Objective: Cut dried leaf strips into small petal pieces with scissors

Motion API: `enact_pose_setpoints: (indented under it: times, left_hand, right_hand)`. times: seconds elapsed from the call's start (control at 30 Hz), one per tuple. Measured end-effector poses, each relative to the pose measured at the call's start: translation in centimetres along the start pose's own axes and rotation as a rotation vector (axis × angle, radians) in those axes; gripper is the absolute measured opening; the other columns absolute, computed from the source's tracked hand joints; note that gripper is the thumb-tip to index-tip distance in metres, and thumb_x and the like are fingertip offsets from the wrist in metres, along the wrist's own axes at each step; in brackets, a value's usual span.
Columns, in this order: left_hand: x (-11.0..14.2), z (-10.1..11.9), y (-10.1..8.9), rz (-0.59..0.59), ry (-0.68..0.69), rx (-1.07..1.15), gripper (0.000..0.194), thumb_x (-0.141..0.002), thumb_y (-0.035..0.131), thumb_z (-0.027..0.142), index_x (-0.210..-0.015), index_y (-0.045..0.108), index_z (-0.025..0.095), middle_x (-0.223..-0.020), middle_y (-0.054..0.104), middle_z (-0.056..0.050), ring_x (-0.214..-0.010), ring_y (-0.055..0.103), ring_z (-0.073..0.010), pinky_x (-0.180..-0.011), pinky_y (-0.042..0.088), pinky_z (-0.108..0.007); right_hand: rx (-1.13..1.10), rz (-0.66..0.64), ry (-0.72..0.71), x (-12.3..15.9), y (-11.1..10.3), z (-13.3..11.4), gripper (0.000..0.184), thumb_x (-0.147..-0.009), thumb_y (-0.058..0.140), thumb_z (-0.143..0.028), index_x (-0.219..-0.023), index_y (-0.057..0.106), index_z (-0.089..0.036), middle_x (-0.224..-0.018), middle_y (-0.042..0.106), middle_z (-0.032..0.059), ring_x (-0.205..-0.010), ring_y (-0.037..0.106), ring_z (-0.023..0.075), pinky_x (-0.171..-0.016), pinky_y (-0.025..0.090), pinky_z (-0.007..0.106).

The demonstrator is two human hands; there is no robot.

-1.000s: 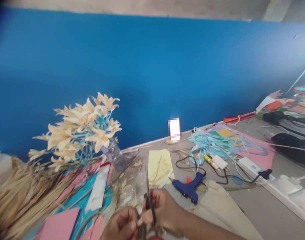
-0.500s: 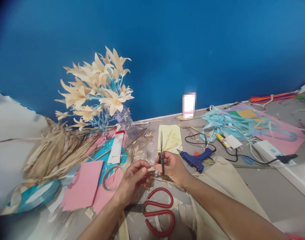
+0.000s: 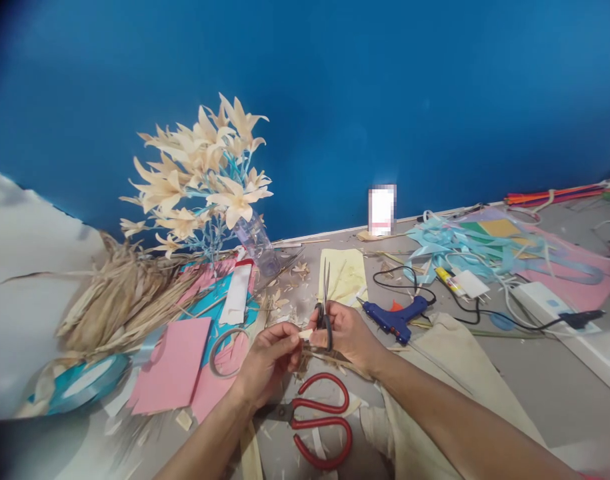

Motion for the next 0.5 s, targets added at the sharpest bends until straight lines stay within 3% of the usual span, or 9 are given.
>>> enact_pose_setpoints:
  times: [0.17,0.33,0.5]
  left_hand:
    - [0.4,-0.3,1.3,-0.099,0.027,0.003,0.021,-0.07,0.08,0.027,-0.07,0.064,0.013,-0.052,0.057,0.002,-0.047,0.048,-0.0074,-0.05,0.034,-0.021]
    - [1.1,-0.3,2.7,-0.233,0.01,0.165,0.021,-0.071,0.082,0.025,-0.072,0.064,0.014,-0.066,0.065,-0.001,-0.057,0.058,-0.0097,-0.058,0.04,-0.022]
    - [1.2,0.1,2.6,-0.251,0.013,0.175,0.019,-0.073,0.08,0.026,-0.074,0.064,0.015,-0.072,0.067,-0.003,-0.061,0.061,-0.0135,-0.06,0.044,-0.026]
  right_hand:
    - [0.028,-0.037,-0.006,0.6,1.0,-0.1,0.032,-0.059,0.084,-0.026,-0.079,0.062,-0.016,-0.067,0.058,-0.0049,-0.057,0.05,0.0083,-0.054,0.04,0.02]
    - [-0.215,-0.214,0.046,1.0,2.6,0.2,0.033,-0.061,0.083,-0.032,-0.076,0.059,-0.016,-0.065,0.056,-0.0038,-0.054,0.056,0.0122,-0.055,0.043,0.025]
    - [-0.281,-0.174,0.005,0.3,1.3,-0.2,0.042,-0.059,0.087,-0.042,-0.078,0.059,-0.016,-0.06,0.05,-0.0058,-0.049,0.039,0.0065,-0.049,0.032,0.021]
Point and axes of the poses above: each hand's wrist, its own x-axis away from the middle knuckle, its own y-axis out of the palm, z = x × y, the point moved 9 cm from there along -x, towards the middle knuckle
